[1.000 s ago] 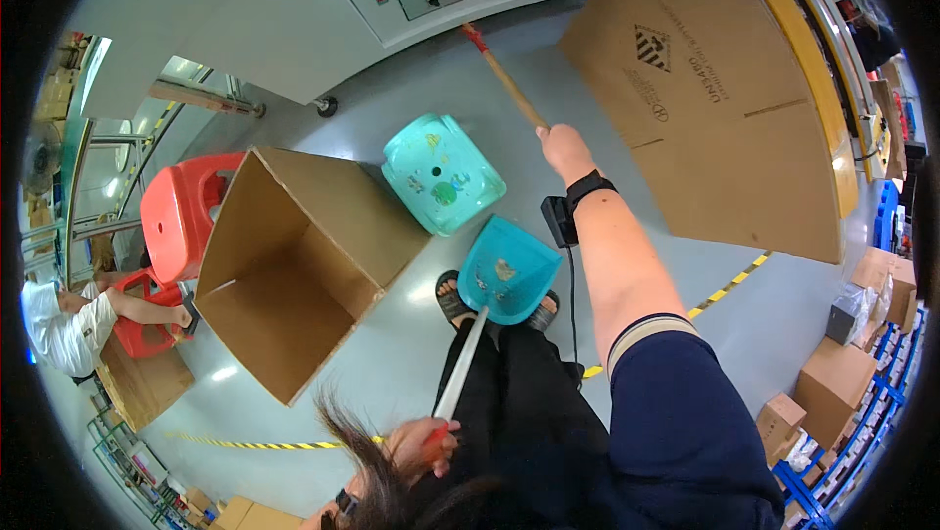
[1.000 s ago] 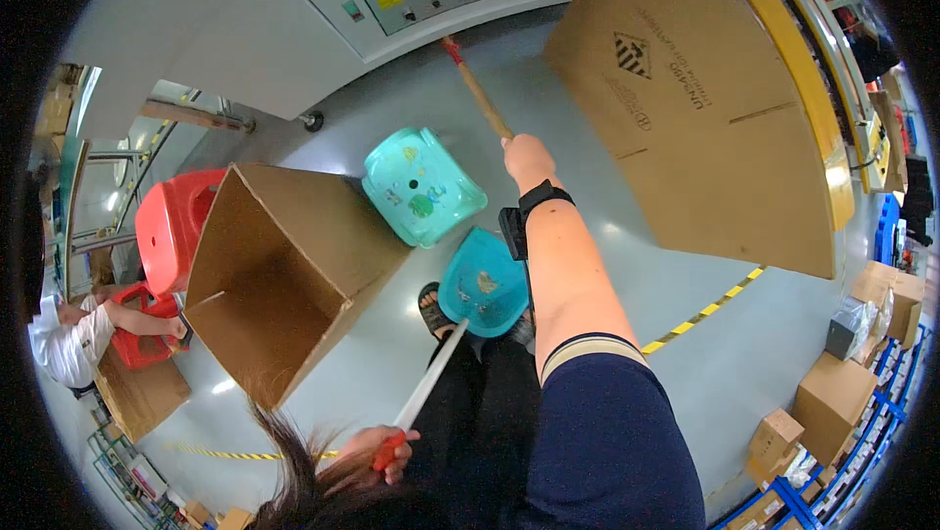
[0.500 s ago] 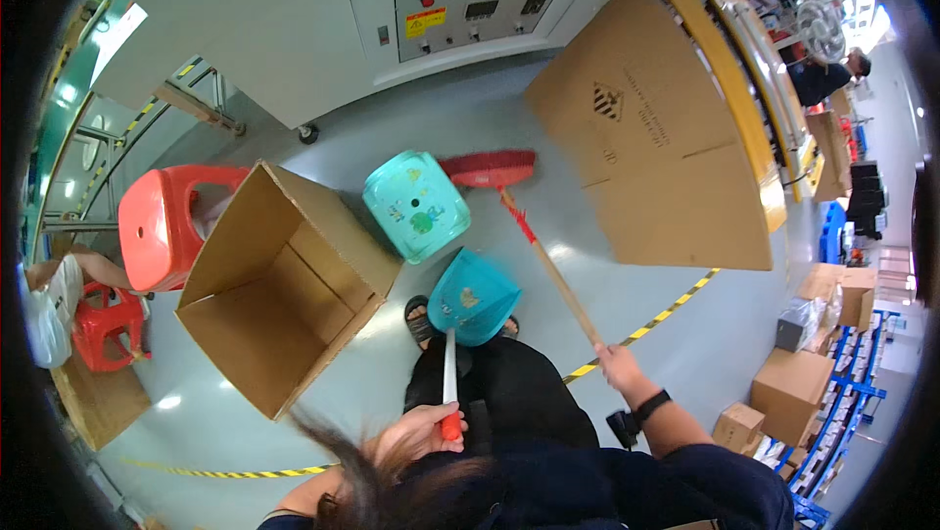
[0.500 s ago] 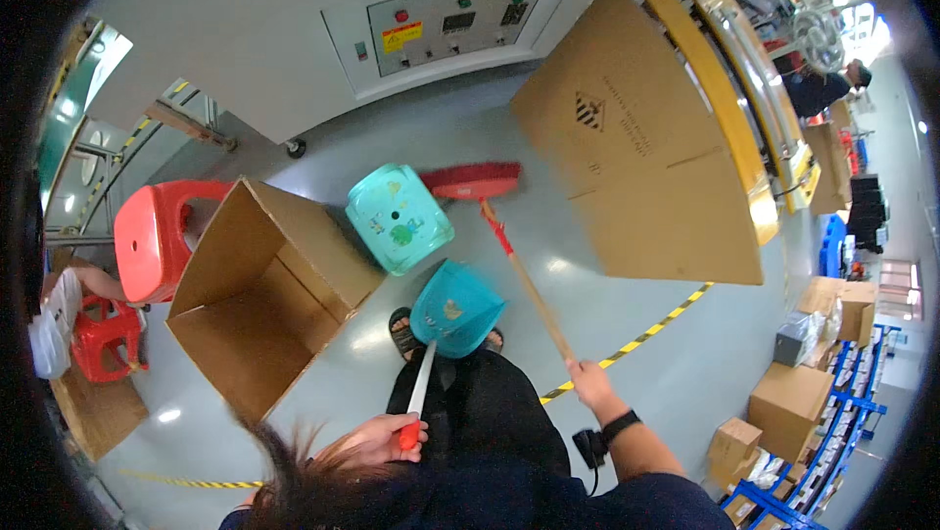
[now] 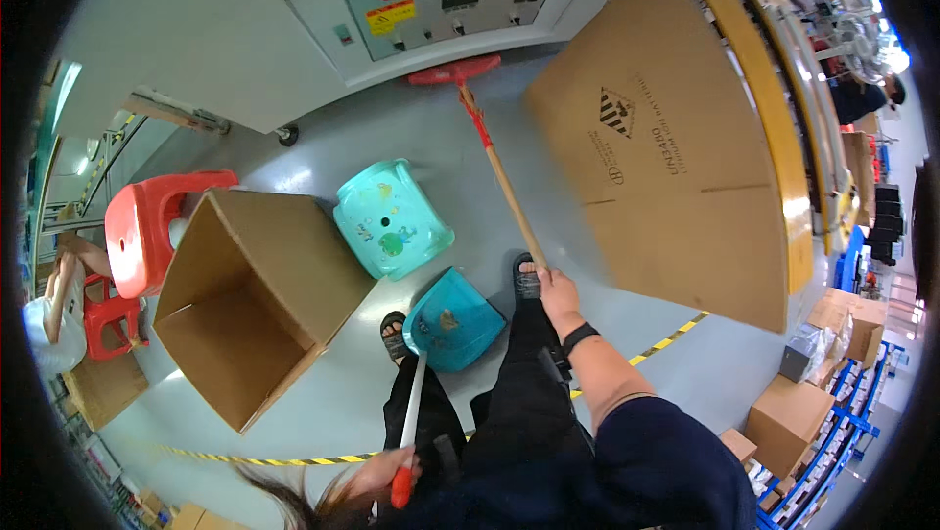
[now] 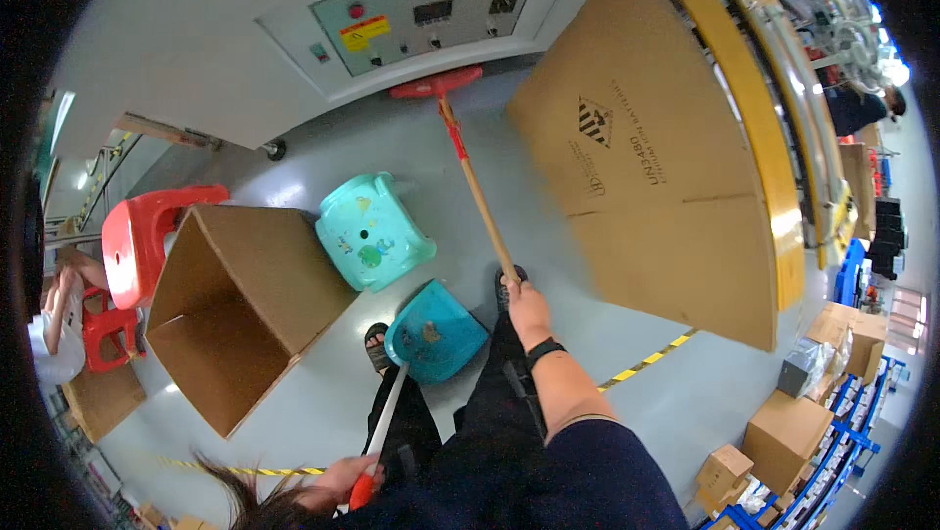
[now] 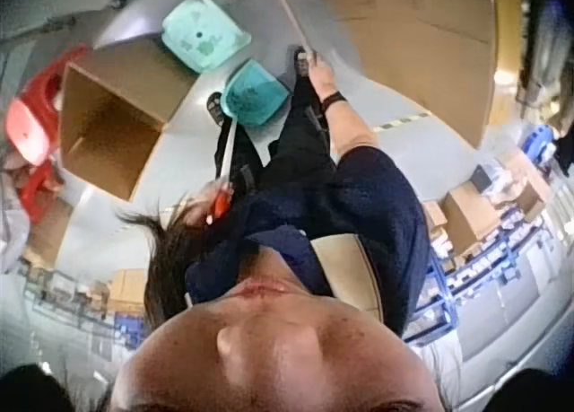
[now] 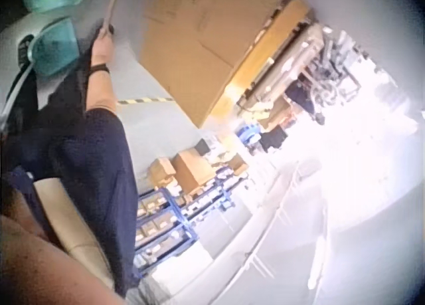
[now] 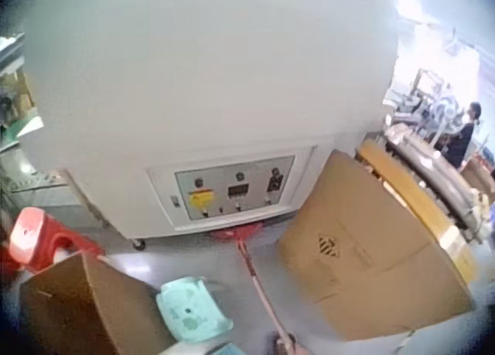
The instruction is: Sweep the warehouse floor and collect debris into a dustpan.
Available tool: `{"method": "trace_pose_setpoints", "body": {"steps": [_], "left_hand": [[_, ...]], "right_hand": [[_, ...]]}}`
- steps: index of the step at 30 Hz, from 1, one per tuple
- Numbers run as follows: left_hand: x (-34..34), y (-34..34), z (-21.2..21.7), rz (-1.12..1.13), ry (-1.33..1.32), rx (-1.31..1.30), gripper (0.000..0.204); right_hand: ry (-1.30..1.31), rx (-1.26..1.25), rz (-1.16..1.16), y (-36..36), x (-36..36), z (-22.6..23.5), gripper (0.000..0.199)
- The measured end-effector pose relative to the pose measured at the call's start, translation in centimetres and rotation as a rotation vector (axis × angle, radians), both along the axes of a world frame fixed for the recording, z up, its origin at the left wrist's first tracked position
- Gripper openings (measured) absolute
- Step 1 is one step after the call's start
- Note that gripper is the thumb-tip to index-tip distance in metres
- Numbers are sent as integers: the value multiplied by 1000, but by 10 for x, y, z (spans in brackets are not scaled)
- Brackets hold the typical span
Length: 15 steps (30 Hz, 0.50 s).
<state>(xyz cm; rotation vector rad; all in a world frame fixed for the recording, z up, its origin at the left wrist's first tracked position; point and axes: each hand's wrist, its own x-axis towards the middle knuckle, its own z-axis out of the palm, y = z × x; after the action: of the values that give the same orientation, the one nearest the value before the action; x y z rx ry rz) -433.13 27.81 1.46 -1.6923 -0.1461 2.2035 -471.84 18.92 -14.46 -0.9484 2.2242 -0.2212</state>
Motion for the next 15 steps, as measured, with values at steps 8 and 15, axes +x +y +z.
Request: {"method": "trace_pose_setpoints", "body": {"steps": [8, 15], "left_hand": [[-51, -10, 18, -825, 187, -181, 27], [-67, 48, 21, -907, 252, -286, 47]], "right_hand": [[-93, -103, -47, -80, -65, -154, 37], [-24, -167, 23, -208, -128, -196, 45]]}}
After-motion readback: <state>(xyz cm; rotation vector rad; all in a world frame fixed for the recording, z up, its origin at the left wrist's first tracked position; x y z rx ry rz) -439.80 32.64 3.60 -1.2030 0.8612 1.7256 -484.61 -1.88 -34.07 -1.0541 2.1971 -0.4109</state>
